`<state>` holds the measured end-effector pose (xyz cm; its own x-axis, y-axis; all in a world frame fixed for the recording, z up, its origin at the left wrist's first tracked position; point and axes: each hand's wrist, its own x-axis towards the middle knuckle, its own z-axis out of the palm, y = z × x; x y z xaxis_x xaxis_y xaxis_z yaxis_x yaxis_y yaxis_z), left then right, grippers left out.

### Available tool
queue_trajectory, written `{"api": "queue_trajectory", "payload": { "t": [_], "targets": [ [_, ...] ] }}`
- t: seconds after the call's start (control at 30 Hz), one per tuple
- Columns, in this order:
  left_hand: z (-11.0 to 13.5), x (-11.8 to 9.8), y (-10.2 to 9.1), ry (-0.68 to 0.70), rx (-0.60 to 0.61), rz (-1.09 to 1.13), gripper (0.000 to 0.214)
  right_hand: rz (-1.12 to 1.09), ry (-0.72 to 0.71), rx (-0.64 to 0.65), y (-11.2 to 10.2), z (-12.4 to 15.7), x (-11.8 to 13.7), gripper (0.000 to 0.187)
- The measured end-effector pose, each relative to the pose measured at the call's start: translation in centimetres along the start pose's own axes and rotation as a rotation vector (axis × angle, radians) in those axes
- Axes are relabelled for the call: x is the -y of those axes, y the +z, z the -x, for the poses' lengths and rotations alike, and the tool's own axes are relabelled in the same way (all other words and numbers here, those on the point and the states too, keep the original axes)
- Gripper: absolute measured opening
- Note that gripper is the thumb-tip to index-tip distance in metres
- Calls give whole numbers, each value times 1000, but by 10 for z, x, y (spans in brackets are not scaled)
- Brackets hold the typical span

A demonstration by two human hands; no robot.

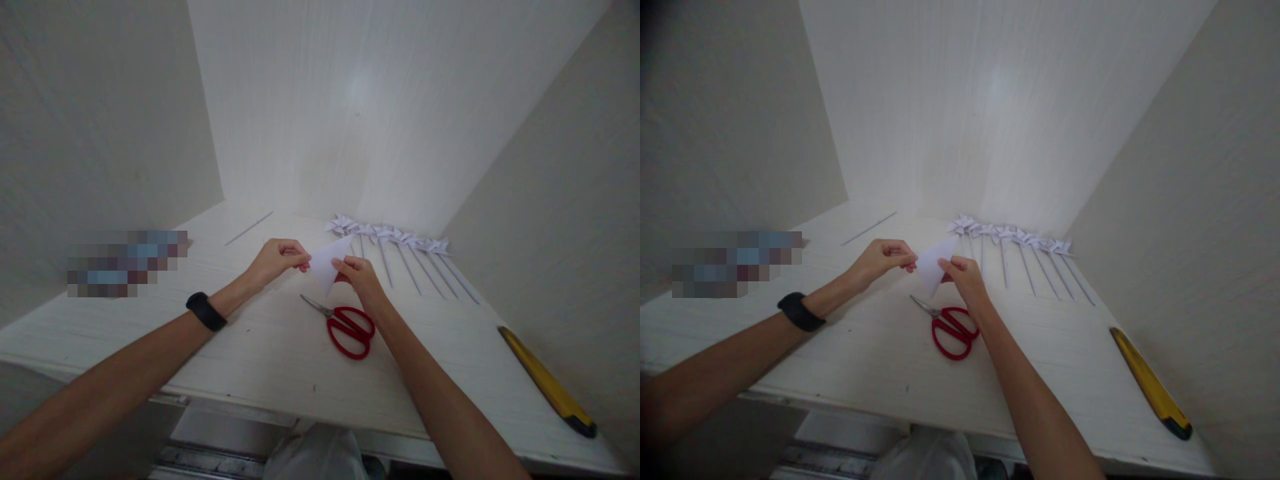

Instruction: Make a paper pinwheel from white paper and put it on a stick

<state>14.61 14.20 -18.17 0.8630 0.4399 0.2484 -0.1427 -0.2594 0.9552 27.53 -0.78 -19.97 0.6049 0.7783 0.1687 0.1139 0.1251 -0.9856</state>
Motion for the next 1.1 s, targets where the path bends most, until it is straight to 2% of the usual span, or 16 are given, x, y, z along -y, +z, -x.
{"api": "queue_trajectory", "payload": {
  "t": [0.17,0.4,0.6,0.8,0.97,1.1],
  "targets": [
    [1,-1,3,28,-29,-15,11,47,-18,-64,1,-1,-3,39],
    [2,-4,2,37,-106,0,11,4,62,103,6,2,-1,41],
    [3,-2,2,15,-109,44,14,22,24,35,4,2,-3,35],
    [3,-5,1,-25,-165,106,18,-15,78,132,6,6,-2,34],
    [4,-5,1,-12,-158,144,20,25,50,91,5,5,-4,30],
    [4,-2,0,-7,-196,161,20,45,54,101,6,3,-4,26]
  ]
}}
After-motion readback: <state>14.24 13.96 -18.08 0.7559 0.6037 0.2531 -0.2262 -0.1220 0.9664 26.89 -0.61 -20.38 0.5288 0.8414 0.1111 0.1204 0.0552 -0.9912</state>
